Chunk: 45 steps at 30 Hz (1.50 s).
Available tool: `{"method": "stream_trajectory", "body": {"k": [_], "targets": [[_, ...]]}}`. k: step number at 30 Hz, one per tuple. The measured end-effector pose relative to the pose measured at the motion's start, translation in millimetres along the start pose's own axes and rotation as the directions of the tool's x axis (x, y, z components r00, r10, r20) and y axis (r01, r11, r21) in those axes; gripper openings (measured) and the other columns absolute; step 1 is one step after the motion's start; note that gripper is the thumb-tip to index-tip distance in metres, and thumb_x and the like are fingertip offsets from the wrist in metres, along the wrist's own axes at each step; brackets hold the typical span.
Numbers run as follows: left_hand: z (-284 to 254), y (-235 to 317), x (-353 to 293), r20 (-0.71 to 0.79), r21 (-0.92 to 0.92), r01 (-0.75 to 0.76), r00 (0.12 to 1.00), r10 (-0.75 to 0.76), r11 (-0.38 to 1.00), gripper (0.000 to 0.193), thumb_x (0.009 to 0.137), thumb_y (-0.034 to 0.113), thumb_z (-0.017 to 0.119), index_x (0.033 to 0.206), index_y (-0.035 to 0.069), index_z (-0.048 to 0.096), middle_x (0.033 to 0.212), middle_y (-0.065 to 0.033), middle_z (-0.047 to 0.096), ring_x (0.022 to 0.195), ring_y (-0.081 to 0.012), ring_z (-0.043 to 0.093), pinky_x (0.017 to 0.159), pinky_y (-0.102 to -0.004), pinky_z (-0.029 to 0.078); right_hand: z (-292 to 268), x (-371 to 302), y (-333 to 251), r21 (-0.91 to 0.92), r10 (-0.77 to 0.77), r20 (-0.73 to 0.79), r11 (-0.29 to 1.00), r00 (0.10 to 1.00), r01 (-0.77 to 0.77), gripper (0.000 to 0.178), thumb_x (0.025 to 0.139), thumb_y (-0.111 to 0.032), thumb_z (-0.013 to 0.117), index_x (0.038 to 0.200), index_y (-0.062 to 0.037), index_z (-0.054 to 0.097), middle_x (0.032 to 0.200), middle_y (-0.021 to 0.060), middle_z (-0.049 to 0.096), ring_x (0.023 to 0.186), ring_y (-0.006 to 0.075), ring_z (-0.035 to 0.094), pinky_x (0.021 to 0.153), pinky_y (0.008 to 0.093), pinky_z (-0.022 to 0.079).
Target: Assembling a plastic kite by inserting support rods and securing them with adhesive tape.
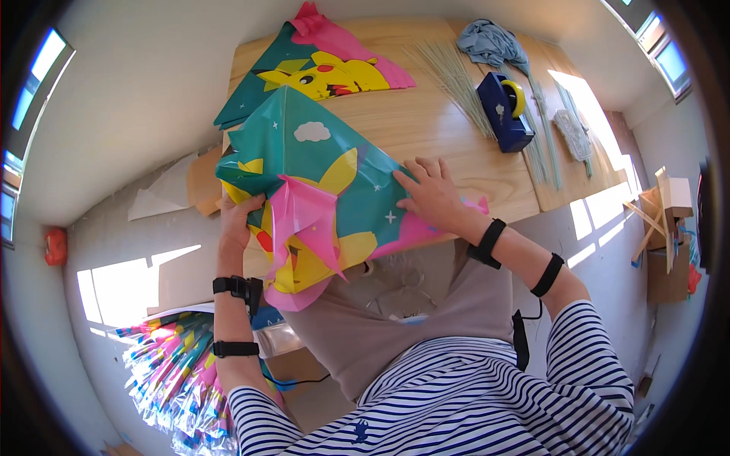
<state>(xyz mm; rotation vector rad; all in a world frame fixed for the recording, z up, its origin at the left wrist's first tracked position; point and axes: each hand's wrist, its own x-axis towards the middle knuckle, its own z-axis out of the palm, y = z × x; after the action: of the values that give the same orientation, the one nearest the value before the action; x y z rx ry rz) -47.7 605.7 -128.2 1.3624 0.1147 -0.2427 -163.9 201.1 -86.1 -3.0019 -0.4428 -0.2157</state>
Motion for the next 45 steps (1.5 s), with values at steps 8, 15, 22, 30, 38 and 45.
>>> {"method": "stream_trajectory", "body": {"k": [8, 15, 22, 30, 38, 45], "targets": [[-11, 67, 15, -0.280, 0.545, 0.200, 0.959, -0.047, 0.814, 0.060, 0.096, 0.036, 0.065, 0.144, 0.006, 0.044, 0.132, -0.0125, 0.057, 0.120, -0.0210, 0.057, 0.092, -0.0345, 0.052, 36, -37, 28, 0.048, 0.269, -0.011, 0.962, 0.963, -0.269, 0.063, 0.083, -0.031, 0.074, 0.137, -0.0108, 0.050, 0.143, 0.0136, 0.045, 0.135, 0.0357, 0.040, 0.112, 0.0648, 0.028], [-79, 27, -99, -0.234, 0.287, 0.206, 0.962, -0.140, 0.936, 0.087, 0.095, 0.072, 0.042, 0.154, 0.009, 0.030, 0.143, -0.0149, 0.049, 0.130, -0.0272, 0.051, 0.102, -0.0452, 0.046, 37, -45, 59, 0.027, 0.320, -0.114, 0.947, 0.941, -0.319, 0.062, 0.082, -0.028, 0.074, 0.136, -0.0099, 0.050, 0.142, 0.0121, 0.045, 0.130, 0.0356, 0.043, 0.108, 0.0631, 0.033], [-24, -40, -202, -0.267, 0.046, 0.167, 0.952, -0.149, 0.985, 0.052, 0.097, 0.020, 0.063, 0.142, 0.003, 0.042, 0.132, -0.0122, 0.059, 0.116, -0.0261, 0.062, 0.096, -0.0397, 0.053, 47, -39, 67, -0.073, 0.345, -0.143, 0.931, 0.928, -0.357, 0.059, 0.083, -0.032, 0.072, 0.132, -0.0067, 0.052, 0.137, 0.0110, 0.047, 0.126, 0.0324, 0.046, 0.094, 0.0646, 0.042], [-24, -16, -122, -0.243, 0.271, -0.081, 0.959, 0.149, 0.959, 0.052, 0.075, -0.010, 0.065, 0.125, 0.002, 0.057, 0.111, -0.0063, 0.067, 0.102, -0.0179, 0.066, 0.088, -0.0282, 0.053, 24, -80, 95, -0.082, 0.439, -0.086, 0.892, 0.894, -0.445, 0.056, 0.085, -0.030, 0.070, 0.132, -0.0037, 0.053, 0.137, 0.0119, 0.047, 0.126, 0.0307, 0.046, 0.089, 0.0593, 0.045], [-36, -17, -122, -0.446, 0.436, 0.248, 0.895, -0.031, 0.865, 0.049, 0.073, -0.006, 0.065, 0.121, -0.001, 0.056, 0.096, -0.0110, 0.069, 0.081, -0.0188, 0.067, 0.069, -0.0266, 0.052, 18, -58, 133, 0.069, 0.442, -0.165, 0.897, 0.882, -0.437, 0.015, 0.081, -0.016, 0.067, 0.088, -0.0043, 0.062, 0.095, 0.0117, 0.060, 0.096, 0.0320, 0.060, 0.074, 0.0446, 0.053], [-30, 1, -134, -0.522, 0.852, 0.444, 0.753, 0.399, 0.276, 0.052, 0.080, 0.001, 0.069, 0.130, -0.002, 0.053, 0.110, -0.0184, 0.065, 0.095, -0.0307, 0.065, 0.082, -0.0398, 0.052, 31, 49, 198, -0.125, 0.569, -0.050, 0.812, 0.821, -0.571, 0.016, 0.084, -0.011, 0.066, 0.098, -0.0027, 0.067, 0.107, 0.0152, 0.063, 0.093, 0.0330, 0.069, 0.078, 0.0392, 0.058]]}}
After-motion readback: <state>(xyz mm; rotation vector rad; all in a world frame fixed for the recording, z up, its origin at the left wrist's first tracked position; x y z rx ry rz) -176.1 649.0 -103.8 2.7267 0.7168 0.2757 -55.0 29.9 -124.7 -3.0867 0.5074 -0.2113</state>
